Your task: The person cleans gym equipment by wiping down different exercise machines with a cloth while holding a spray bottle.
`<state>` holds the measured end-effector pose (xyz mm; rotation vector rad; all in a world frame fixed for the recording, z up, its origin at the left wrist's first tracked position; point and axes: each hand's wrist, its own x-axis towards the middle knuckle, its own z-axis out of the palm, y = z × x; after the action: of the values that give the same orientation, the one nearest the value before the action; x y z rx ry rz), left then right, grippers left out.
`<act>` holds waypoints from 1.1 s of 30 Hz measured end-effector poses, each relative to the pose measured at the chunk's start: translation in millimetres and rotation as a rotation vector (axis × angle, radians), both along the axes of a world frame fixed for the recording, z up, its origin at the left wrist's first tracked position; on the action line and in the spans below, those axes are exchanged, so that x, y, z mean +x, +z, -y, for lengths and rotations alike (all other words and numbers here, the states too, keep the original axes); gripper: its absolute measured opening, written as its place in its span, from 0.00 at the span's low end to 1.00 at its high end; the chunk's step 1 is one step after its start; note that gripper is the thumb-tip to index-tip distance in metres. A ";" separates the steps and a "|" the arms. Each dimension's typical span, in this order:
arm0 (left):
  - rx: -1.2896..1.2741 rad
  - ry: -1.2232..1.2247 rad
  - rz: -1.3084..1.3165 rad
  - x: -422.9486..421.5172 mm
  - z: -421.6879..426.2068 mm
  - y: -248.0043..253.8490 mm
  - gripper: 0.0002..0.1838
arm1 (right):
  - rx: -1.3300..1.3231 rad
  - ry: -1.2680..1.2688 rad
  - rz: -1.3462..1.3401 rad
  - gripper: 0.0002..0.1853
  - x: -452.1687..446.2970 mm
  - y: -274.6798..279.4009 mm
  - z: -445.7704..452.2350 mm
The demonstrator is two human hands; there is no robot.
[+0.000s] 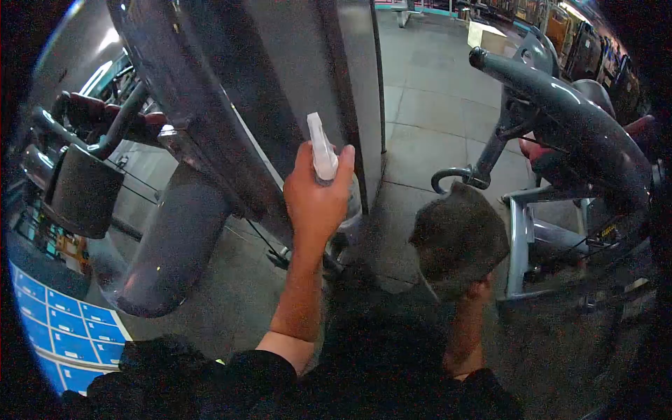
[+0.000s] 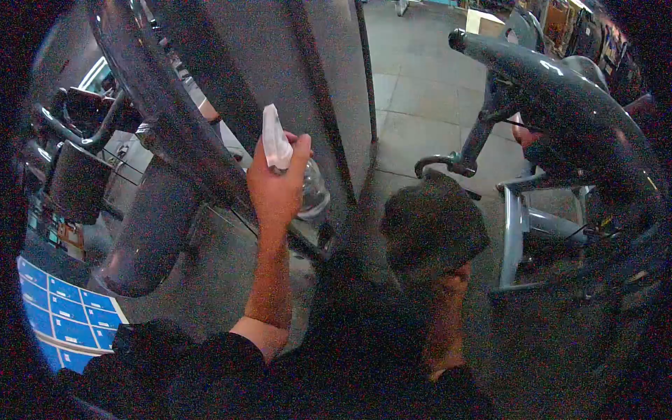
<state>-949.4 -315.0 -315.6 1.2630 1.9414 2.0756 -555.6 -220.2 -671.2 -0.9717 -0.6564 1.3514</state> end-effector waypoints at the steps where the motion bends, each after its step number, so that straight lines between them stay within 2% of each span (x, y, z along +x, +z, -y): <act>1: -0.005 -0.002 -0.002 -0.7 -3.8 1.2 0.15 | -0.014 0.033 -0.025 0.27 -5.2 0.9 4.9; 6: -0.024 0.084 -0.088 -0.7 -19.1 3.3 0.16 | -0.039 0.164 -0.111 0.25 -43.2 20.6 7.4; 11: -0.032 0.068 -0.070 3.1 -11.1 -12.4 0.16 | -0.022 0.296 -0.188 0.24 -103.2 50.2 7.6; 13: -0.059 0.057 -0.059 5.0 2.1 -21.9 0.16 | -0.007 0.350 -0.203 0.24 -131.8 65.9 6.1; 15: -0.209 0.038 -0.092 9.8 21.3 -31.5 0.16 | 0.013 0.397 -0.211 0.23 -154.6 86.1 10.5; 17: -0.143 -0.016 -0.196 6.7 43.9 -50.5 0.17 | 0.063 0.455 -0.192 0.23 -181.6 107.5 16.5; 18: -0.171 -0.065 -0.094 7.2 57.7 -54.3 0.17 | 0.110 0.494 -0.156 0.23 -198.1 119.9 17.9; 20: -0.243 -0.114 0.061 7.0 85.2 -71.4 0.18 | 0.302 0.576 0.037 0.22 -235.8 143.1 18.6; 22: -0.275 -0.119 0.106 2.5 109.4 -92.6 0.18 | 0.888 0.472 0.670 0.23 -282.0 159.7 2.3; 24: -0.321 -0.045 -0.226 -1.3 131.6 -105.7 0.18 | 1.080 0.668 0.690 0.43 -336.4 206.3 -7.6; 26: -0.348 -0.116 0.020 3.1 146.0 -113.9 0.18 | 1.146 0.544 0.857 0.49 -409.2 210.7 -41.8; 27: -0.392 -0.113 0.007 1.4 154.1 -118.1 0.19 | 1.164 0.514 0.855 0.49 -425.1 241.4 -41.3; 29: -0.423 -0.105 -0.079 -4.1 172.7 -124.9 0.20 | 1.315 0.191 0.694 0.52 -430.0 335.6 -20.5; 31: -0.376 -0.112 -0.151 -14.0 182.1 -136.8 0.21 | 1.431 0.139 0.712 0.51 -428.8 396.2 -23.1; 33: -0.465 -0.105 0.092 -19.4 188.2 -145.4 0.22 | 1.555 0.076 0.807 0.49 -429.7 456.4 -26.5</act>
<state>-968.8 -503.2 -461.0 1.1145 2.0941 1.4813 -985.2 -193.7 -214.8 -0.1010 -1.9267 0.1240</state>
